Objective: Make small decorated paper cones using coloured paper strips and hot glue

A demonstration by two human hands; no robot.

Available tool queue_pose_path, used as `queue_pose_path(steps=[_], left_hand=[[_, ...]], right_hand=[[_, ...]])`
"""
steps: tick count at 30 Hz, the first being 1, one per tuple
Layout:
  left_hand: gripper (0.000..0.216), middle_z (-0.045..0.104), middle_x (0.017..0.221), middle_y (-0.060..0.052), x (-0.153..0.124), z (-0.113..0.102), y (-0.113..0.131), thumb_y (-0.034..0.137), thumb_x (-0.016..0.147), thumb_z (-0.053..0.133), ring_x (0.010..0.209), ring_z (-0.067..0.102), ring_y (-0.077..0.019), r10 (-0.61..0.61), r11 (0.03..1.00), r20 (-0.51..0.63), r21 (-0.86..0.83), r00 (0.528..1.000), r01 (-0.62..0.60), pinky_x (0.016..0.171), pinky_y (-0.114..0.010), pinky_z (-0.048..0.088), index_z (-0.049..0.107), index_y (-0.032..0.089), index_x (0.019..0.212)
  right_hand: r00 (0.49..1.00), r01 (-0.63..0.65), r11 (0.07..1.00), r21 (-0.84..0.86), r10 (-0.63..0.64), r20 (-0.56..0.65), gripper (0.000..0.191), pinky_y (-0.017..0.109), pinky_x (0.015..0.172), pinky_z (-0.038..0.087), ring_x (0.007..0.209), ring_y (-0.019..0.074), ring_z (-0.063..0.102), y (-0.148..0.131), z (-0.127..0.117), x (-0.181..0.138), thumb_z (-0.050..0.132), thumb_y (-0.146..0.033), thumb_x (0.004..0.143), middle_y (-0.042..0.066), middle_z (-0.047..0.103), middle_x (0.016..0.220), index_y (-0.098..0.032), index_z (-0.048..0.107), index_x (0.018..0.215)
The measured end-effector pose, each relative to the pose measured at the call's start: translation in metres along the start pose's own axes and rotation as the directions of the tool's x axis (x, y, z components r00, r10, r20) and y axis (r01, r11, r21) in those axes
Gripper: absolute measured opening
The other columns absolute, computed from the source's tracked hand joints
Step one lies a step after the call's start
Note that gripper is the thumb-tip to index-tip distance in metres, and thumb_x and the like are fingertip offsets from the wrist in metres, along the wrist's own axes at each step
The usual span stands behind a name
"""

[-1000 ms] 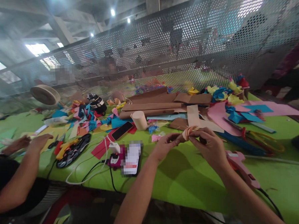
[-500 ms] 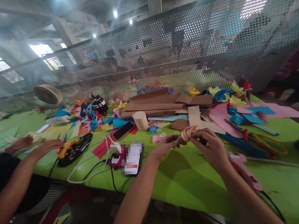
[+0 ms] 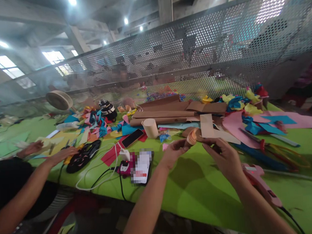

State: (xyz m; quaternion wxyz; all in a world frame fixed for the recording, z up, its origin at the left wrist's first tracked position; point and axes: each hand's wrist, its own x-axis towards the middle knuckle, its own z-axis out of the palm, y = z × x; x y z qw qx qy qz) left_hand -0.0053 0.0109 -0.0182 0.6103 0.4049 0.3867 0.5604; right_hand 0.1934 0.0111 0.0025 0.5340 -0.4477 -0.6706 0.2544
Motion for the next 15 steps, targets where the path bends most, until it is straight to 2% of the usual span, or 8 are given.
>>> queue_pose_path(steps=[6, 11, 15], left_hand=[[0.055, 0.079, 0.091, -0.006, -0.002, 0.005, -0.002, 0.044, 0.046, 0.100, 0.094, 0.071, -0.0243, 0.005, 1.000, -0.011, -0.030, 1.000, -0.006, 0.104, -0.046, 0.045, 0.080, 0.019, 0.091], [0.054, 0.079, 0.091, -0.005, -0.004, 0.010, -0.007, 0.040, 0.044, 0.101, 0.094, 0.070, -0.0237, -0.012, 0.998, -0.008, -0.061, 1.000, 0.011, 0.101, -0.043, 0.046, 0.080, 0.018, 0.089], [0.057, 0.079, 0.090, -0.006, -0.004, 0.014, -0.009, 0.042, 0.042, 0.101, 0.092, 0.070, -0.0234, -0.036, 0.997, 0.009, -0.071, 0.999, 0.036, 0.098, -0.042, 0.048, 0.079, 0.018, 0.088]], right_hand=[[0.992, -0.048, 0.999, 0.003, 0.047, 0.114, 0.030, 0.029, 0.051, 0.041, 0.054, 0.0138, 0.049, 0.003, 0.009, -0.003, 0.068, -0.048, 0.085, 0.003, 0.067, 0.083, -0.021, 0.075, 0.098], [0.984, -0.103, 0.992, 0.069, 0.092, 0.151, 0.032, 0.028, 0.048, 0.039, 0.052, 0.0132, 0.047, 0.007, 0.016, -0.006, 0.073, -0.048, 0.080, 0.003, 0.068, 0.081, -0.021, 0.073, 0.098], [0.980, -0.144, 0.986, 0.079, 0.131, 0.149, 0.034, 0.029, 0.048, 0.039, 0.053, 0.0139, 0.048, 0.010, 0.017, -0.006, 0.075, -0.048, 0.077, 0.000, 0.062, 0.073, -0.020, 0.074, 0.097]])
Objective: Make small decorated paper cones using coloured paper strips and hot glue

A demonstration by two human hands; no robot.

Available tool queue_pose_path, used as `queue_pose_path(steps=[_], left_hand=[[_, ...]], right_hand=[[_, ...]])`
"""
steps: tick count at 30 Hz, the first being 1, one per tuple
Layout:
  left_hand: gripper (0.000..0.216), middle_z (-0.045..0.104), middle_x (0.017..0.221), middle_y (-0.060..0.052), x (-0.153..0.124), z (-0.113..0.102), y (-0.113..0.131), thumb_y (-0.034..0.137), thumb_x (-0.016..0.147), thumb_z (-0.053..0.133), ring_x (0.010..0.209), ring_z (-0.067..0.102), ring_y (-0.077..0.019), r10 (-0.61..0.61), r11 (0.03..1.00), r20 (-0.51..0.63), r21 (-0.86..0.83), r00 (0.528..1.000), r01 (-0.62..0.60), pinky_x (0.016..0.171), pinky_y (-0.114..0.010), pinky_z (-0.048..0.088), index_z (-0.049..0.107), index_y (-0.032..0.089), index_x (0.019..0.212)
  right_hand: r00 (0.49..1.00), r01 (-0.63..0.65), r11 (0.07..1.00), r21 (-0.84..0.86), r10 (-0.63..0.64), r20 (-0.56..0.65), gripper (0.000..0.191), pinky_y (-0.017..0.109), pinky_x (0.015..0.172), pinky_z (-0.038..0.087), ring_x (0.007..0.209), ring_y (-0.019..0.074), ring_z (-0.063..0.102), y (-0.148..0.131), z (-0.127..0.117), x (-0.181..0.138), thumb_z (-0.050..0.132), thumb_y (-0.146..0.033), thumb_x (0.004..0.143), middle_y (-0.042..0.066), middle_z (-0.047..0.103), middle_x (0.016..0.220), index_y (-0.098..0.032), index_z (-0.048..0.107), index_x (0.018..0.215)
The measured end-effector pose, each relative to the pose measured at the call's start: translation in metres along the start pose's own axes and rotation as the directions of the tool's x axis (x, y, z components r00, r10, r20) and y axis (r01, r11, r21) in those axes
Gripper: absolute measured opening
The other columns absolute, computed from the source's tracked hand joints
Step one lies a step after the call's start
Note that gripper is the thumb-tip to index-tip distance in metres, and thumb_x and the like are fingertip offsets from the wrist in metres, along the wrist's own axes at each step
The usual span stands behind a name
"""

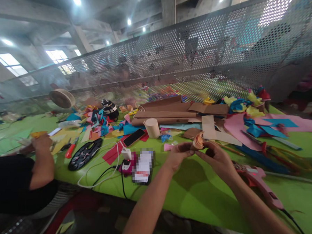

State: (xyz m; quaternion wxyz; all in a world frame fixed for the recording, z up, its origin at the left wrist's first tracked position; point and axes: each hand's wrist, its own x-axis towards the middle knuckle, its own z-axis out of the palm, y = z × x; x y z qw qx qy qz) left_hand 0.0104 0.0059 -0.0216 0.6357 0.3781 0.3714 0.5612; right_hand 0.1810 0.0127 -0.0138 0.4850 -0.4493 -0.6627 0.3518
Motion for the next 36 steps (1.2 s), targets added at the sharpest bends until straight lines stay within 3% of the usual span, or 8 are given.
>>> queue_pose_path(steps=[14, 20, 23, 26, 28, 30, 33, 36], left_hand=[[0.054, 0.071, 0.078, -0.002, 0.007, 0.000, -0.023, 0.044, 0.051, 0.098, 0.071, 0.063, -0.0149, 0.038, 0.992, 0.042, 0.118, 0.998, -0.042, 0.078, -0.033, 0.048, 0.067, 0.015, 0.084], [0.051, 0.071, 0.078, -0.001, 0.007, 0.003, -0.026, 0.041, 0.053, 0.097, 0.072, 0.064, -0.0148, 0.039, 0.991, 0.006, 0.126, 0.999, -0.040, 0.077, -0.032, 0.050, 0.065, 0.015, 0.083], [0.044, 0.072, 0.083, -0.003, 0.007, 0.004, -0.027, 0.033, 0.058, 0.094, 0.076, 0.065, -0.0151, 0.055, 0.990, 0.014, 0.129, 0.998, -0.057, 0.079, -0.032, 0.052, 0.065, 0.015, 0.087], [0.034, 0.074, 0.090, -0.006, 0.005, 0.002, -0.016, 0.020, 0.066, 0.087, 0.077, 0.068, -0.0159, 0.024, 0.963, 0.078, 0.266, 0.997, -0.044, 0.078, -0.032, 0.054, 0.068, 0.014, 0.094], [0.032, 0.075, 0.098, -0.009, 0.003, -0.003, -0.001, 0.013, 0.072, 0.082, 0.082, 0.069, -0.0176, 0.053, 0.880, 0.087, 0.467, 0.995, -0.088, 0.080, -0.033, 0.056, 0.070, 0.015, 0.102], [0.030, 0.076, 0.104, -0.009, 0.000, -0.010, 0.017, 0.008, 0.076, 0.077, 0.094, 0.070, -0.0203, 0.231, 0.686, -0.022, 0.713, 0.973, -0.147, 0.091, -0.036, 0.055, 0.072, 0.017, 0.105], [0.028, 0.075, 0.111, -0.011, -0.004, -0.020, 0.037, 0.008, 0.081, 0.074, 0.112, 0.065, -0.0275, 0.372, 0.331, -0.120, 0.944, 0.920, -0.010, 0.103, -0.043, 0.049, 0.074, 0.019, 0.106], [0.032, 0.071, 0.122, -0.013, -0.006, -0.027, 0.041, 0.017, 0.083, 0.076, 0.120, 0.060, -0.0323, 0.306, 0.109, -0.146, 0.987, 0.941, 0.118, 0.103, -0.046, 0.047, 0.073, 0.020, 0.115]], right_hand=[[1.000, -0.005, 0.999, -0.031, 0.004, -0.021, 0.038, 0.029, 0.054, 0.043, 0.061, 0.0180, 0.056, 0.006, -0.007, -0.001, 0.075, -0.057, 0.078, 0.003, 0.066, 0.072, -0.020, 0.074, 0.086], [0.995, -0.102, 0.994, 0.046, 0.102, 0.000, 0.042, 0.028, 0.053, 0.043, 0.058, 0.0166, 0.055, -0.003, -0.006, 0.000, 0.079, -0.059, 0.070, 0.002, 0.068, 0.070, -0.020, 0.073, 0.082], [0.995, -0.099, 0.995, 0.012, 0.099, -0.007, 0.042, 0.028, 0.054, 0.043, 0.058, 0.0164, 0.055, -0.006, -0.006, 0.000, 0.079, -0.059, 0.069, 0.003, 0.070, 0.073, -0.020, 0.074, 0.084], [0.993, -0.116, 0.993, 0.001, 0.116, -0.024, 0.040, 0.029, 0.055, 0.043, 0.059, 0.0168, 0.056, -0.003, -0.006, -0.001, 0.077, -0.058, 0.071, 0.004, 0.071, 0.075, -0.020, 0.074, 0.086], [0.988, -0.152, 0.988, 0.014, 0.152, -0.017, 0.040, 0.029, 0.056, 0.044, 0.062, 0.0183, 0.058, 0.002, -0.006, -0.002, 0.075, -0.056, 0.073, 0.005, 0.073, 0.076, -0.020, 0.075, 0.089], [0.985, -0.171, 0.985, 0.013, 0.171, 0.006, 0.041, 0.030, 0.058, 0.045, 0.065, 0.0198, 0.061, 0.007, -0.004, -0.002, 0.074, -0.055, 0.074, 0.006, 0.075, 0.079, -0.019, 0.075, 0.093], [0.984, -0.174, 0.984, -0.037, 0.175, 0.040, 0.043, 0.031, 0.057, 0.045, 0.066, 0.0210, 0.063, 0.013, -0.002, -0.001, 0.070, -0.057, 0.075, 0.008, 0.077, 0.082, -0.019, 0.074, 0.093], [0.975, -0.187, 0.974, -0.130, 0.200, 0.096, 0.045, 0.032, 0.055, 0.044, 0.062, 0.0217, 0.063, 0.018, 0.000, -0.001, 0.063, -0.059, 0.077, 0.009, 0.078, 0.081, -0.018, 0.074, 0.092]])
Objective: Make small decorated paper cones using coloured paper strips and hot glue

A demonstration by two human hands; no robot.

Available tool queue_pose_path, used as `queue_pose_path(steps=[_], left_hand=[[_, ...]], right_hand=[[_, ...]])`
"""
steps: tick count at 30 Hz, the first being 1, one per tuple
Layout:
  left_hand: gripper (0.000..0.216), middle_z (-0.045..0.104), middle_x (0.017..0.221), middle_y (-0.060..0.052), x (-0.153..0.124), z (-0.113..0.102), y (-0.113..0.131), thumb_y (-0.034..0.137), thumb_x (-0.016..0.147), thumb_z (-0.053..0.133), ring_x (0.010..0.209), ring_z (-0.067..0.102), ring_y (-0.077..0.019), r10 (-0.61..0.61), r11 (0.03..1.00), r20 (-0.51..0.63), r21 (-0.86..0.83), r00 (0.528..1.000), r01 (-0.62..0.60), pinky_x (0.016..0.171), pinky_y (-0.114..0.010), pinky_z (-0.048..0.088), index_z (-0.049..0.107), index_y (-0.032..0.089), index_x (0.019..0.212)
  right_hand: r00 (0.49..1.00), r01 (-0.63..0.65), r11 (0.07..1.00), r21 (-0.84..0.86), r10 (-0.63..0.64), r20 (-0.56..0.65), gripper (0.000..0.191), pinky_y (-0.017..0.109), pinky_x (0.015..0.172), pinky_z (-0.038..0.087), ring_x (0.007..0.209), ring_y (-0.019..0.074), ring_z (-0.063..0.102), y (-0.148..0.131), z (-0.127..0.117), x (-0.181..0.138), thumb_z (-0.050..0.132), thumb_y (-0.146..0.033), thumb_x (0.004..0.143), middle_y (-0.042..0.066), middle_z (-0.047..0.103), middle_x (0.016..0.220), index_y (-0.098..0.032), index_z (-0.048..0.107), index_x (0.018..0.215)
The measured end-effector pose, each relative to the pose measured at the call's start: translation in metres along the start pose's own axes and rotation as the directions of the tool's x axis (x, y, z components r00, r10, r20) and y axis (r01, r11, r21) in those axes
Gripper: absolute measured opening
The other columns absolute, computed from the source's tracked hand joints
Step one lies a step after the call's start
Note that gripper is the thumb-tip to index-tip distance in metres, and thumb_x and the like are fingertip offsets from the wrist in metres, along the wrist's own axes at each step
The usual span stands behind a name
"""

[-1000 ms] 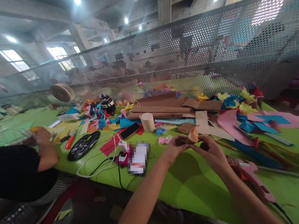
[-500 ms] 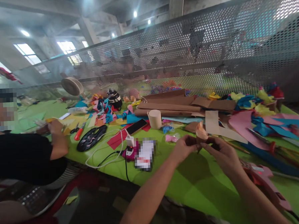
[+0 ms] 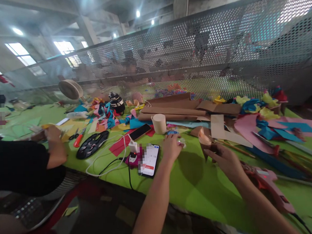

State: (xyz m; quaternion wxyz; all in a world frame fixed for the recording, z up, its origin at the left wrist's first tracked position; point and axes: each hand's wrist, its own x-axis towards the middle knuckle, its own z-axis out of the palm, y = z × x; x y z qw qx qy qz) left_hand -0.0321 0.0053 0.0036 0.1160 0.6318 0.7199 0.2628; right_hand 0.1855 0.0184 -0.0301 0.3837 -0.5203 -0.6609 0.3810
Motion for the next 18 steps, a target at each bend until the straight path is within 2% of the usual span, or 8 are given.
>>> queue_pose_path(steps=[2, 5, 10, 12, 13, 15, 16, 18], left_hand=[[0.036, 0.069, 0.127, -0.013, -0.001, 0.002, -0.003, 0.019, 0.085, 0.074, 0.122, 0.058, -0.0331, -0.004, 0.996, 0.054, 0.091, 0.999, -0.001, 0.102, -0.046, 0.047, 0.071, 0.022, 0.121], [0.037, 0.068, 0.127, -0.013, -0.003, 0.007, -0.005, 0.017, 0.088, 0.069, 0.124, 0.057, -0.0334, -0.001, 0.990, 0.085, 0.142, 0.996, -0.011, 0.102, -0.046, 0.047, 0.070, 0.023, 0.125], [0.036, 0.068, 0.125, -0.014, -0.001, 0.005, -0.007, 0.012, 0.090, 0.065, 0.125, 0.057, -0.0330, -0.025, 0.989, 0.075, 0.145, 0.997, 0.014, 0.103, -0.046, 0.046, 0.071, 0.022, 0.124], [0.036, 0.068, 0.126, -0.015, 0.002, 0.003, -0.008, 0.010, 0.090, 0.063, 0.124, 0.057, -0.0329, -0.034, 0.993, 0.045, 0.117, 0.998, 0.029, 0.104, -0.047, 0.046, 0.071, 0.022, 0.123], [0.035, 0.069, 0.126, -0.015, 0.003, 0.002, -0.008, 0.010, 0.090, 0.064, 0.123, 0.058, -0.0326, -0.028, 0.998, 0.018, 0.061, 0.999, 0.027, 0.104, -0.047, 0.046, 0.071, 0.021, 0.123], [0.032, 0.070, 0.124, -0.014, 0.007, 0.002, -0.009, 0.012, 0.089, 0.066, 0.121, 0.060, -0.0309, 0.004, 0.986, -0.055, -0.166, 0.998, -0.013, 0.106, -0.045, 0.045, 0.072, 0.020, 0.119], [0.030, 0.071, 0.123, -0.013, 0.008, 0.003, -0.009, 0.013, 0.088, 0.068, 0.119, 0.061, -0.0296, 0.016, 0.945, -0.087, -0.324, 0.996, -0.044, 0.107, -0.044, 0.046, 0.073, 0.020, 0.117], [0.028, 0.072, 0.121, -0.011, 0.009, 0.005, -0.008, 0.017, 0.087, 0.071, 0.115, 0.064, -0.0271, 0.024, 0.772, -0.083, -0.632, 0.996, -0.071, 0.104, -0.041, 0.048, 0.073, 0.020, 0.114]], right_hand=[[0.999, -0.015, 0.998, -0.056, 0.017, 0.031, 0.045, 0.032, 0.055, 0.044, 0.062, 0.0234, 0.065, 0.003, 0.001, 0.001, 0.060, -0.059, 0.077, 0.009, 0.078, 0.081, -0.019, 0.074, 0.093], [0.999, -0.035, 0.992, -0.123, 0.039, 0.031, 0.041, 0.033, 0.058, 0.044, 0.068, 0.0274, 0.069, 0.008, 0.003, 0.001, 0.064, -0.055, 0.076, 0.008, 0.079, 0.080, -0.020, 0.075, 0.094], [0.996, -0.083, 0.960, -0.268, 0.090, 0.013, 0.048, 0.031, 0.054, 0.039, 0.064, 0.0275, 0.069, 0.008, 0.005, -0.003, 0.069, -0.056, 0.076, 0.006, 0.078, 0.076, -0.021, 0.071, 0.109], [0.998, -0.063, 0.935, -0.350, 0.055, -0.031, 0.048, 0.030, 0.053, 0.037, 0.063, 0.0265, 0.068, 0.003, 0.003, -0.006, 0.068, -0.058, 0.077, 0.006, 0.077, 0.077, -0.022, 0.070, 0.109], [0.998, -0.032, 0.924, -0.382, 0.010, -0.059, 0.046, 0.030, 0.053, 0.037, 0.062, 0.0257, 0.067, 0.000, 0.002, -0.007, 0.066, -0.058, 0.079, 0.006, 0.077, 0.079, -0.022, 0.070, 0.107], [0.989, 0.060, 0.919, -0.390, -0.108, -0.103, 0.041, 0.030, 0.055, 0.038, 0.062, 0.0240, 0.066, -0.006, -0.001, -0.008, 0.062, -0.058, 0.082, 0.007, 0.077, 0.082, -0.023, 0.071, 0.102], [0.980, 0.110, 0.925, -0.363, -0.162, -0.116, 0.039, 0.031, 0.057, 0.041, 0.063, 0.0233, 0.065, -0.008, -0.002, -0.008, 0.060, -0.057, 0.084, 0.008, 0.077, 0.083, -0.023, 0.072, 0.098], [0.966, 0.175, 0.949, -0.264, -0.218, -0.141, 0.037, 0.033, 0.062, 0.046, 0.065, 0.0226, 0.065, -0.014, -0.005, -0.008, 0.058, -0.056, 0.086, 0.009, 0.078, 0.087, -0.022, 0.073, 0.091]])
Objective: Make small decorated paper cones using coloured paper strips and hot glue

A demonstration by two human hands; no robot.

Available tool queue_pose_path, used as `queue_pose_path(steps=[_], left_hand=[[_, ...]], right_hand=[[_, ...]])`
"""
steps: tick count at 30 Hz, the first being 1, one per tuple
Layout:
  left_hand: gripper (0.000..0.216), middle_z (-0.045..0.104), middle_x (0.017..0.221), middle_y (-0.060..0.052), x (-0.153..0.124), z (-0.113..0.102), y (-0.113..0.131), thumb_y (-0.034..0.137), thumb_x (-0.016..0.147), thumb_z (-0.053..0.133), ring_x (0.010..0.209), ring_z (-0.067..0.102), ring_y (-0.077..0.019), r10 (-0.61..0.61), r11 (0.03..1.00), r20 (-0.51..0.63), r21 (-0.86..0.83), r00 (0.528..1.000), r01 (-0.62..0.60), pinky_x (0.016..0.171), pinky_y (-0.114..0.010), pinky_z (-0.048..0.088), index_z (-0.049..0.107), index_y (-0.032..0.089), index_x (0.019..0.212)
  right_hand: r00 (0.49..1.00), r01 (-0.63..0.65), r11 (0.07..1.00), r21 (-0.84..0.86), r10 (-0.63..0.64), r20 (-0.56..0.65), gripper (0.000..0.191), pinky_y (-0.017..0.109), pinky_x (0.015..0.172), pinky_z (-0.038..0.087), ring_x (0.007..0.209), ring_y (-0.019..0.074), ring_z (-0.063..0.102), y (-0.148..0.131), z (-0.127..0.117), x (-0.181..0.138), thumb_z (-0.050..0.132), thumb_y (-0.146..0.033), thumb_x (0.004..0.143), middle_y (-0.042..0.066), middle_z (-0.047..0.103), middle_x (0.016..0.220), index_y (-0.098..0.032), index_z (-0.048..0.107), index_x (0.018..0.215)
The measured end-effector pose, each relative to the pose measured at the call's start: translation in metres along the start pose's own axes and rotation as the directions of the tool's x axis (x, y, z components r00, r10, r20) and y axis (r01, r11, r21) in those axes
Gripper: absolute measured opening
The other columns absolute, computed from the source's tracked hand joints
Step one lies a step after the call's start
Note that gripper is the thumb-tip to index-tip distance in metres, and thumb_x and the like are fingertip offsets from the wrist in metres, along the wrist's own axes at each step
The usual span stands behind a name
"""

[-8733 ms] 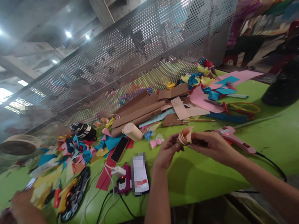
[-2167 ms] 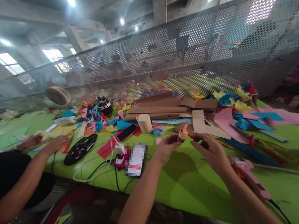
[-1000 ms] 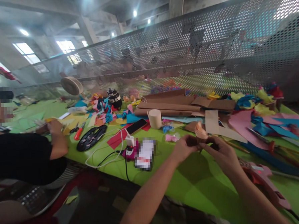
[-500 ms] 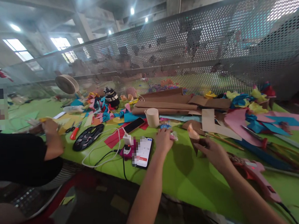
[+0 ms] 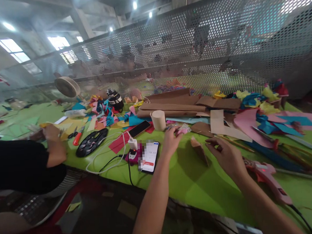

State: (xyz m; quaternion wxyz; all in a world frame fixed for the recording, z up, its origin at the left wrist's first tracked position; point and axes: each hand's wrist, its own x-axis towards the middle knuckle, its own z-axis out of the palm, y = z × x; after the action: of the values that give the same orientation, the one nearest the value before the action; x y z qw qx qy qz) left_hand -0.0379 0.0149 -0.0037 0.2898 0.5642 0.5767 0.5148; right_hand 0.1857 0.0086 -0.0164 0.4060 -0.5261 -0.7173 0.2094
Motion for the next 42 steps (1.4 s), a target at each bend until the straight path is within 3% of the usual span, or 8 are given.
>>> queue_pose_path(steps=[3, 7, 12, 15, 20, 27, 35, 42], left_hand=[[0.034, 0.072, 0.120, -0.010, -0.002, 0.007, -0.002, 0.028, 0.084, 0.075, 0.110, 0.066, -0.0259, -0.079, 0.917, 0.134, -0.379, 0.988, 0.125, 0.095, -0.040, 0.053, 0.072, 0.020, 0.117], [0.047, 0.070, 0.123, -0.012, -0.007, 0.016, -0.003, 0.036, 0.078, 0.080, 0.110, 0.065, -0.0265, -0.082, 0.840, 0.267, -0.500, 0.960, 0.211, 0.091, -0.039, 0.055, 0.071, 0.018, 0.120], [0.039, 0.070, 0.126, -0.015, -0.009, 0.021, 0.000, 0.029, 0.083, 0.077, 0.115, 0.065, -0.0255, -0.024, 0.896, 0.241, -0.425, 0.970, 0.128, 0.097, -0.040, 0.054, 0.069, 0.018, 0.119], [0.034, 0.071, 0.125, -0.015, -0.009, 0.020, 0.005, 0.023, 0.086, 0.073, 0.114, 0.067, -0.0239, -0.029, 0.944, 0.207, -0.315, 0.978, 0.095, 0.096, -0.039, 0.055, 0.068, 0.018, 0.119], [0.031, 0.072, 0.119, -0.011, -0.009, 0.015, 0.012, 0.026, 0.084, 0.073, 0.108, 0.069, -0.0227, 0.024, 0.978, 0.126, -0.210, 0.992, 0.003, 0.092, -0.037, 0.057, 0.069, 0.020, 0.115], [0.043, 0.073, 0.105, -0.009, -0.005, 0.013, 0.003, 0.050, 0.077, 0.079, 0.101, 0.070, -0.0244, 0.013, 0.965, 0.076, -0.261, 0.997, 0.007, 0.088, -0.035, 0.058, 0.071, 0.019, 0.106], [0.042, 0.073, 0.102, -0.009, -0.006, 0.010, 0.005, 0.055, 0.076, 0.079, 0.097, 0.070, -0.0251, 0.108, 0.979, 0.017, -0.174, 0.994, -0.103, 0.086, -0.035, 0.060, 0.074, 0.021, 0.099], [0.058, 0.069, 0.132, -0.013, -0.010, 0.011, -0.002, 0.050, 0.077, 0.079, 0.126, 0.064, -0.0320, 0.098, 0.976, 0.139, -0.206, 0.986, -0.068, 0.104, -0.044, 0.054, 0.067, 0.024, 0.127]], right_hand=[[0.999, -0.031, 0.981, 0.192, 0.037, -0.024, 0.037, 0.034, 0.064, 0.050, 0.067, 0.0216, 0.065, -0.008, -0.004, 0.003, 0.062, -0.056, 0.085, 0.009, 0.078, 0.088, -0.021, 0.075, 0.089], [0.991, -0.132, 0.902, 0.411, 0.123, 0.050, 0.042, 0.032, 0.061, 0.053, 0.065, 0.0180, 0.064, -0.023, -0.007, 0.013, 0.071, -0.058, 0.080, 0.009, 0.078, 0.094, -0.021, 0.076, 0.099], [0.979, -0.187, 0.825, 0.534, 0.111, 0.171, 0.050, 0.030, 0.062, 0.054, 0.069, 0.0169, 0.064, -0.037, -0.004, 0.029, 0.074, -0.064, 0.077, 0.008, 0.076, 0.091, -0.021, 0.073, 0.101], [0.978, -0.194, 0.799, 0.569, 0.116, 0.171, 0.047, 0.031, 0.064, 0.053, 0.074, 0.0187, 0.065, -0.040, 0.002, 0.032, 0.076, -0.060, 0.076, 0.007, 0.074, 0.089, -0.021, 0.071, 0.100], [0.970, -0.243, 0.599, 0.763, 0.136, 0.201, 0.042, 0.030, 0.064, 0.053, 0.072, 0.0173, 0.064, -0.043, 0.010, 0.028, 0.081, -0.048, 0.073, 0.002, 0.070, 0.085, -0.023, 0.067, 0.104], [0.971, -0.239, 0.534, 0.811, 0.149, 0.189, 0.049, 0.029, 0.061, 0.051, 0.061, 0.0162, 0.065, -0.040, 0.017, 0.026, 0.085, -0.051, 0.068, -0.003, 0.065, 0.070, -0.023, 0.062, 0.101], [0.936, -0.349, 0.511, 0.785, 0.162, 0.311, 0.051, 0.023, 0.044, 0.035, 0.043, 0.0093, 0.049, -0.033, 0.027, 0.027, 0.085, -0.064, 0.063, -0.001, 0.063, 0.056, -0.018, 0.064, 0.066], [0.941, -0.336, 0.468, 0.817, 0.196, 0.274, 0.041, 0.023, 0.046, 0.030, 0.047, 0.0094, 0.046, -0.034, 0.029, 0.026, 0.090, -0.050, 0.062, -0.005, 0.057, 0.051, -0.020, 0.062, 0.063]])
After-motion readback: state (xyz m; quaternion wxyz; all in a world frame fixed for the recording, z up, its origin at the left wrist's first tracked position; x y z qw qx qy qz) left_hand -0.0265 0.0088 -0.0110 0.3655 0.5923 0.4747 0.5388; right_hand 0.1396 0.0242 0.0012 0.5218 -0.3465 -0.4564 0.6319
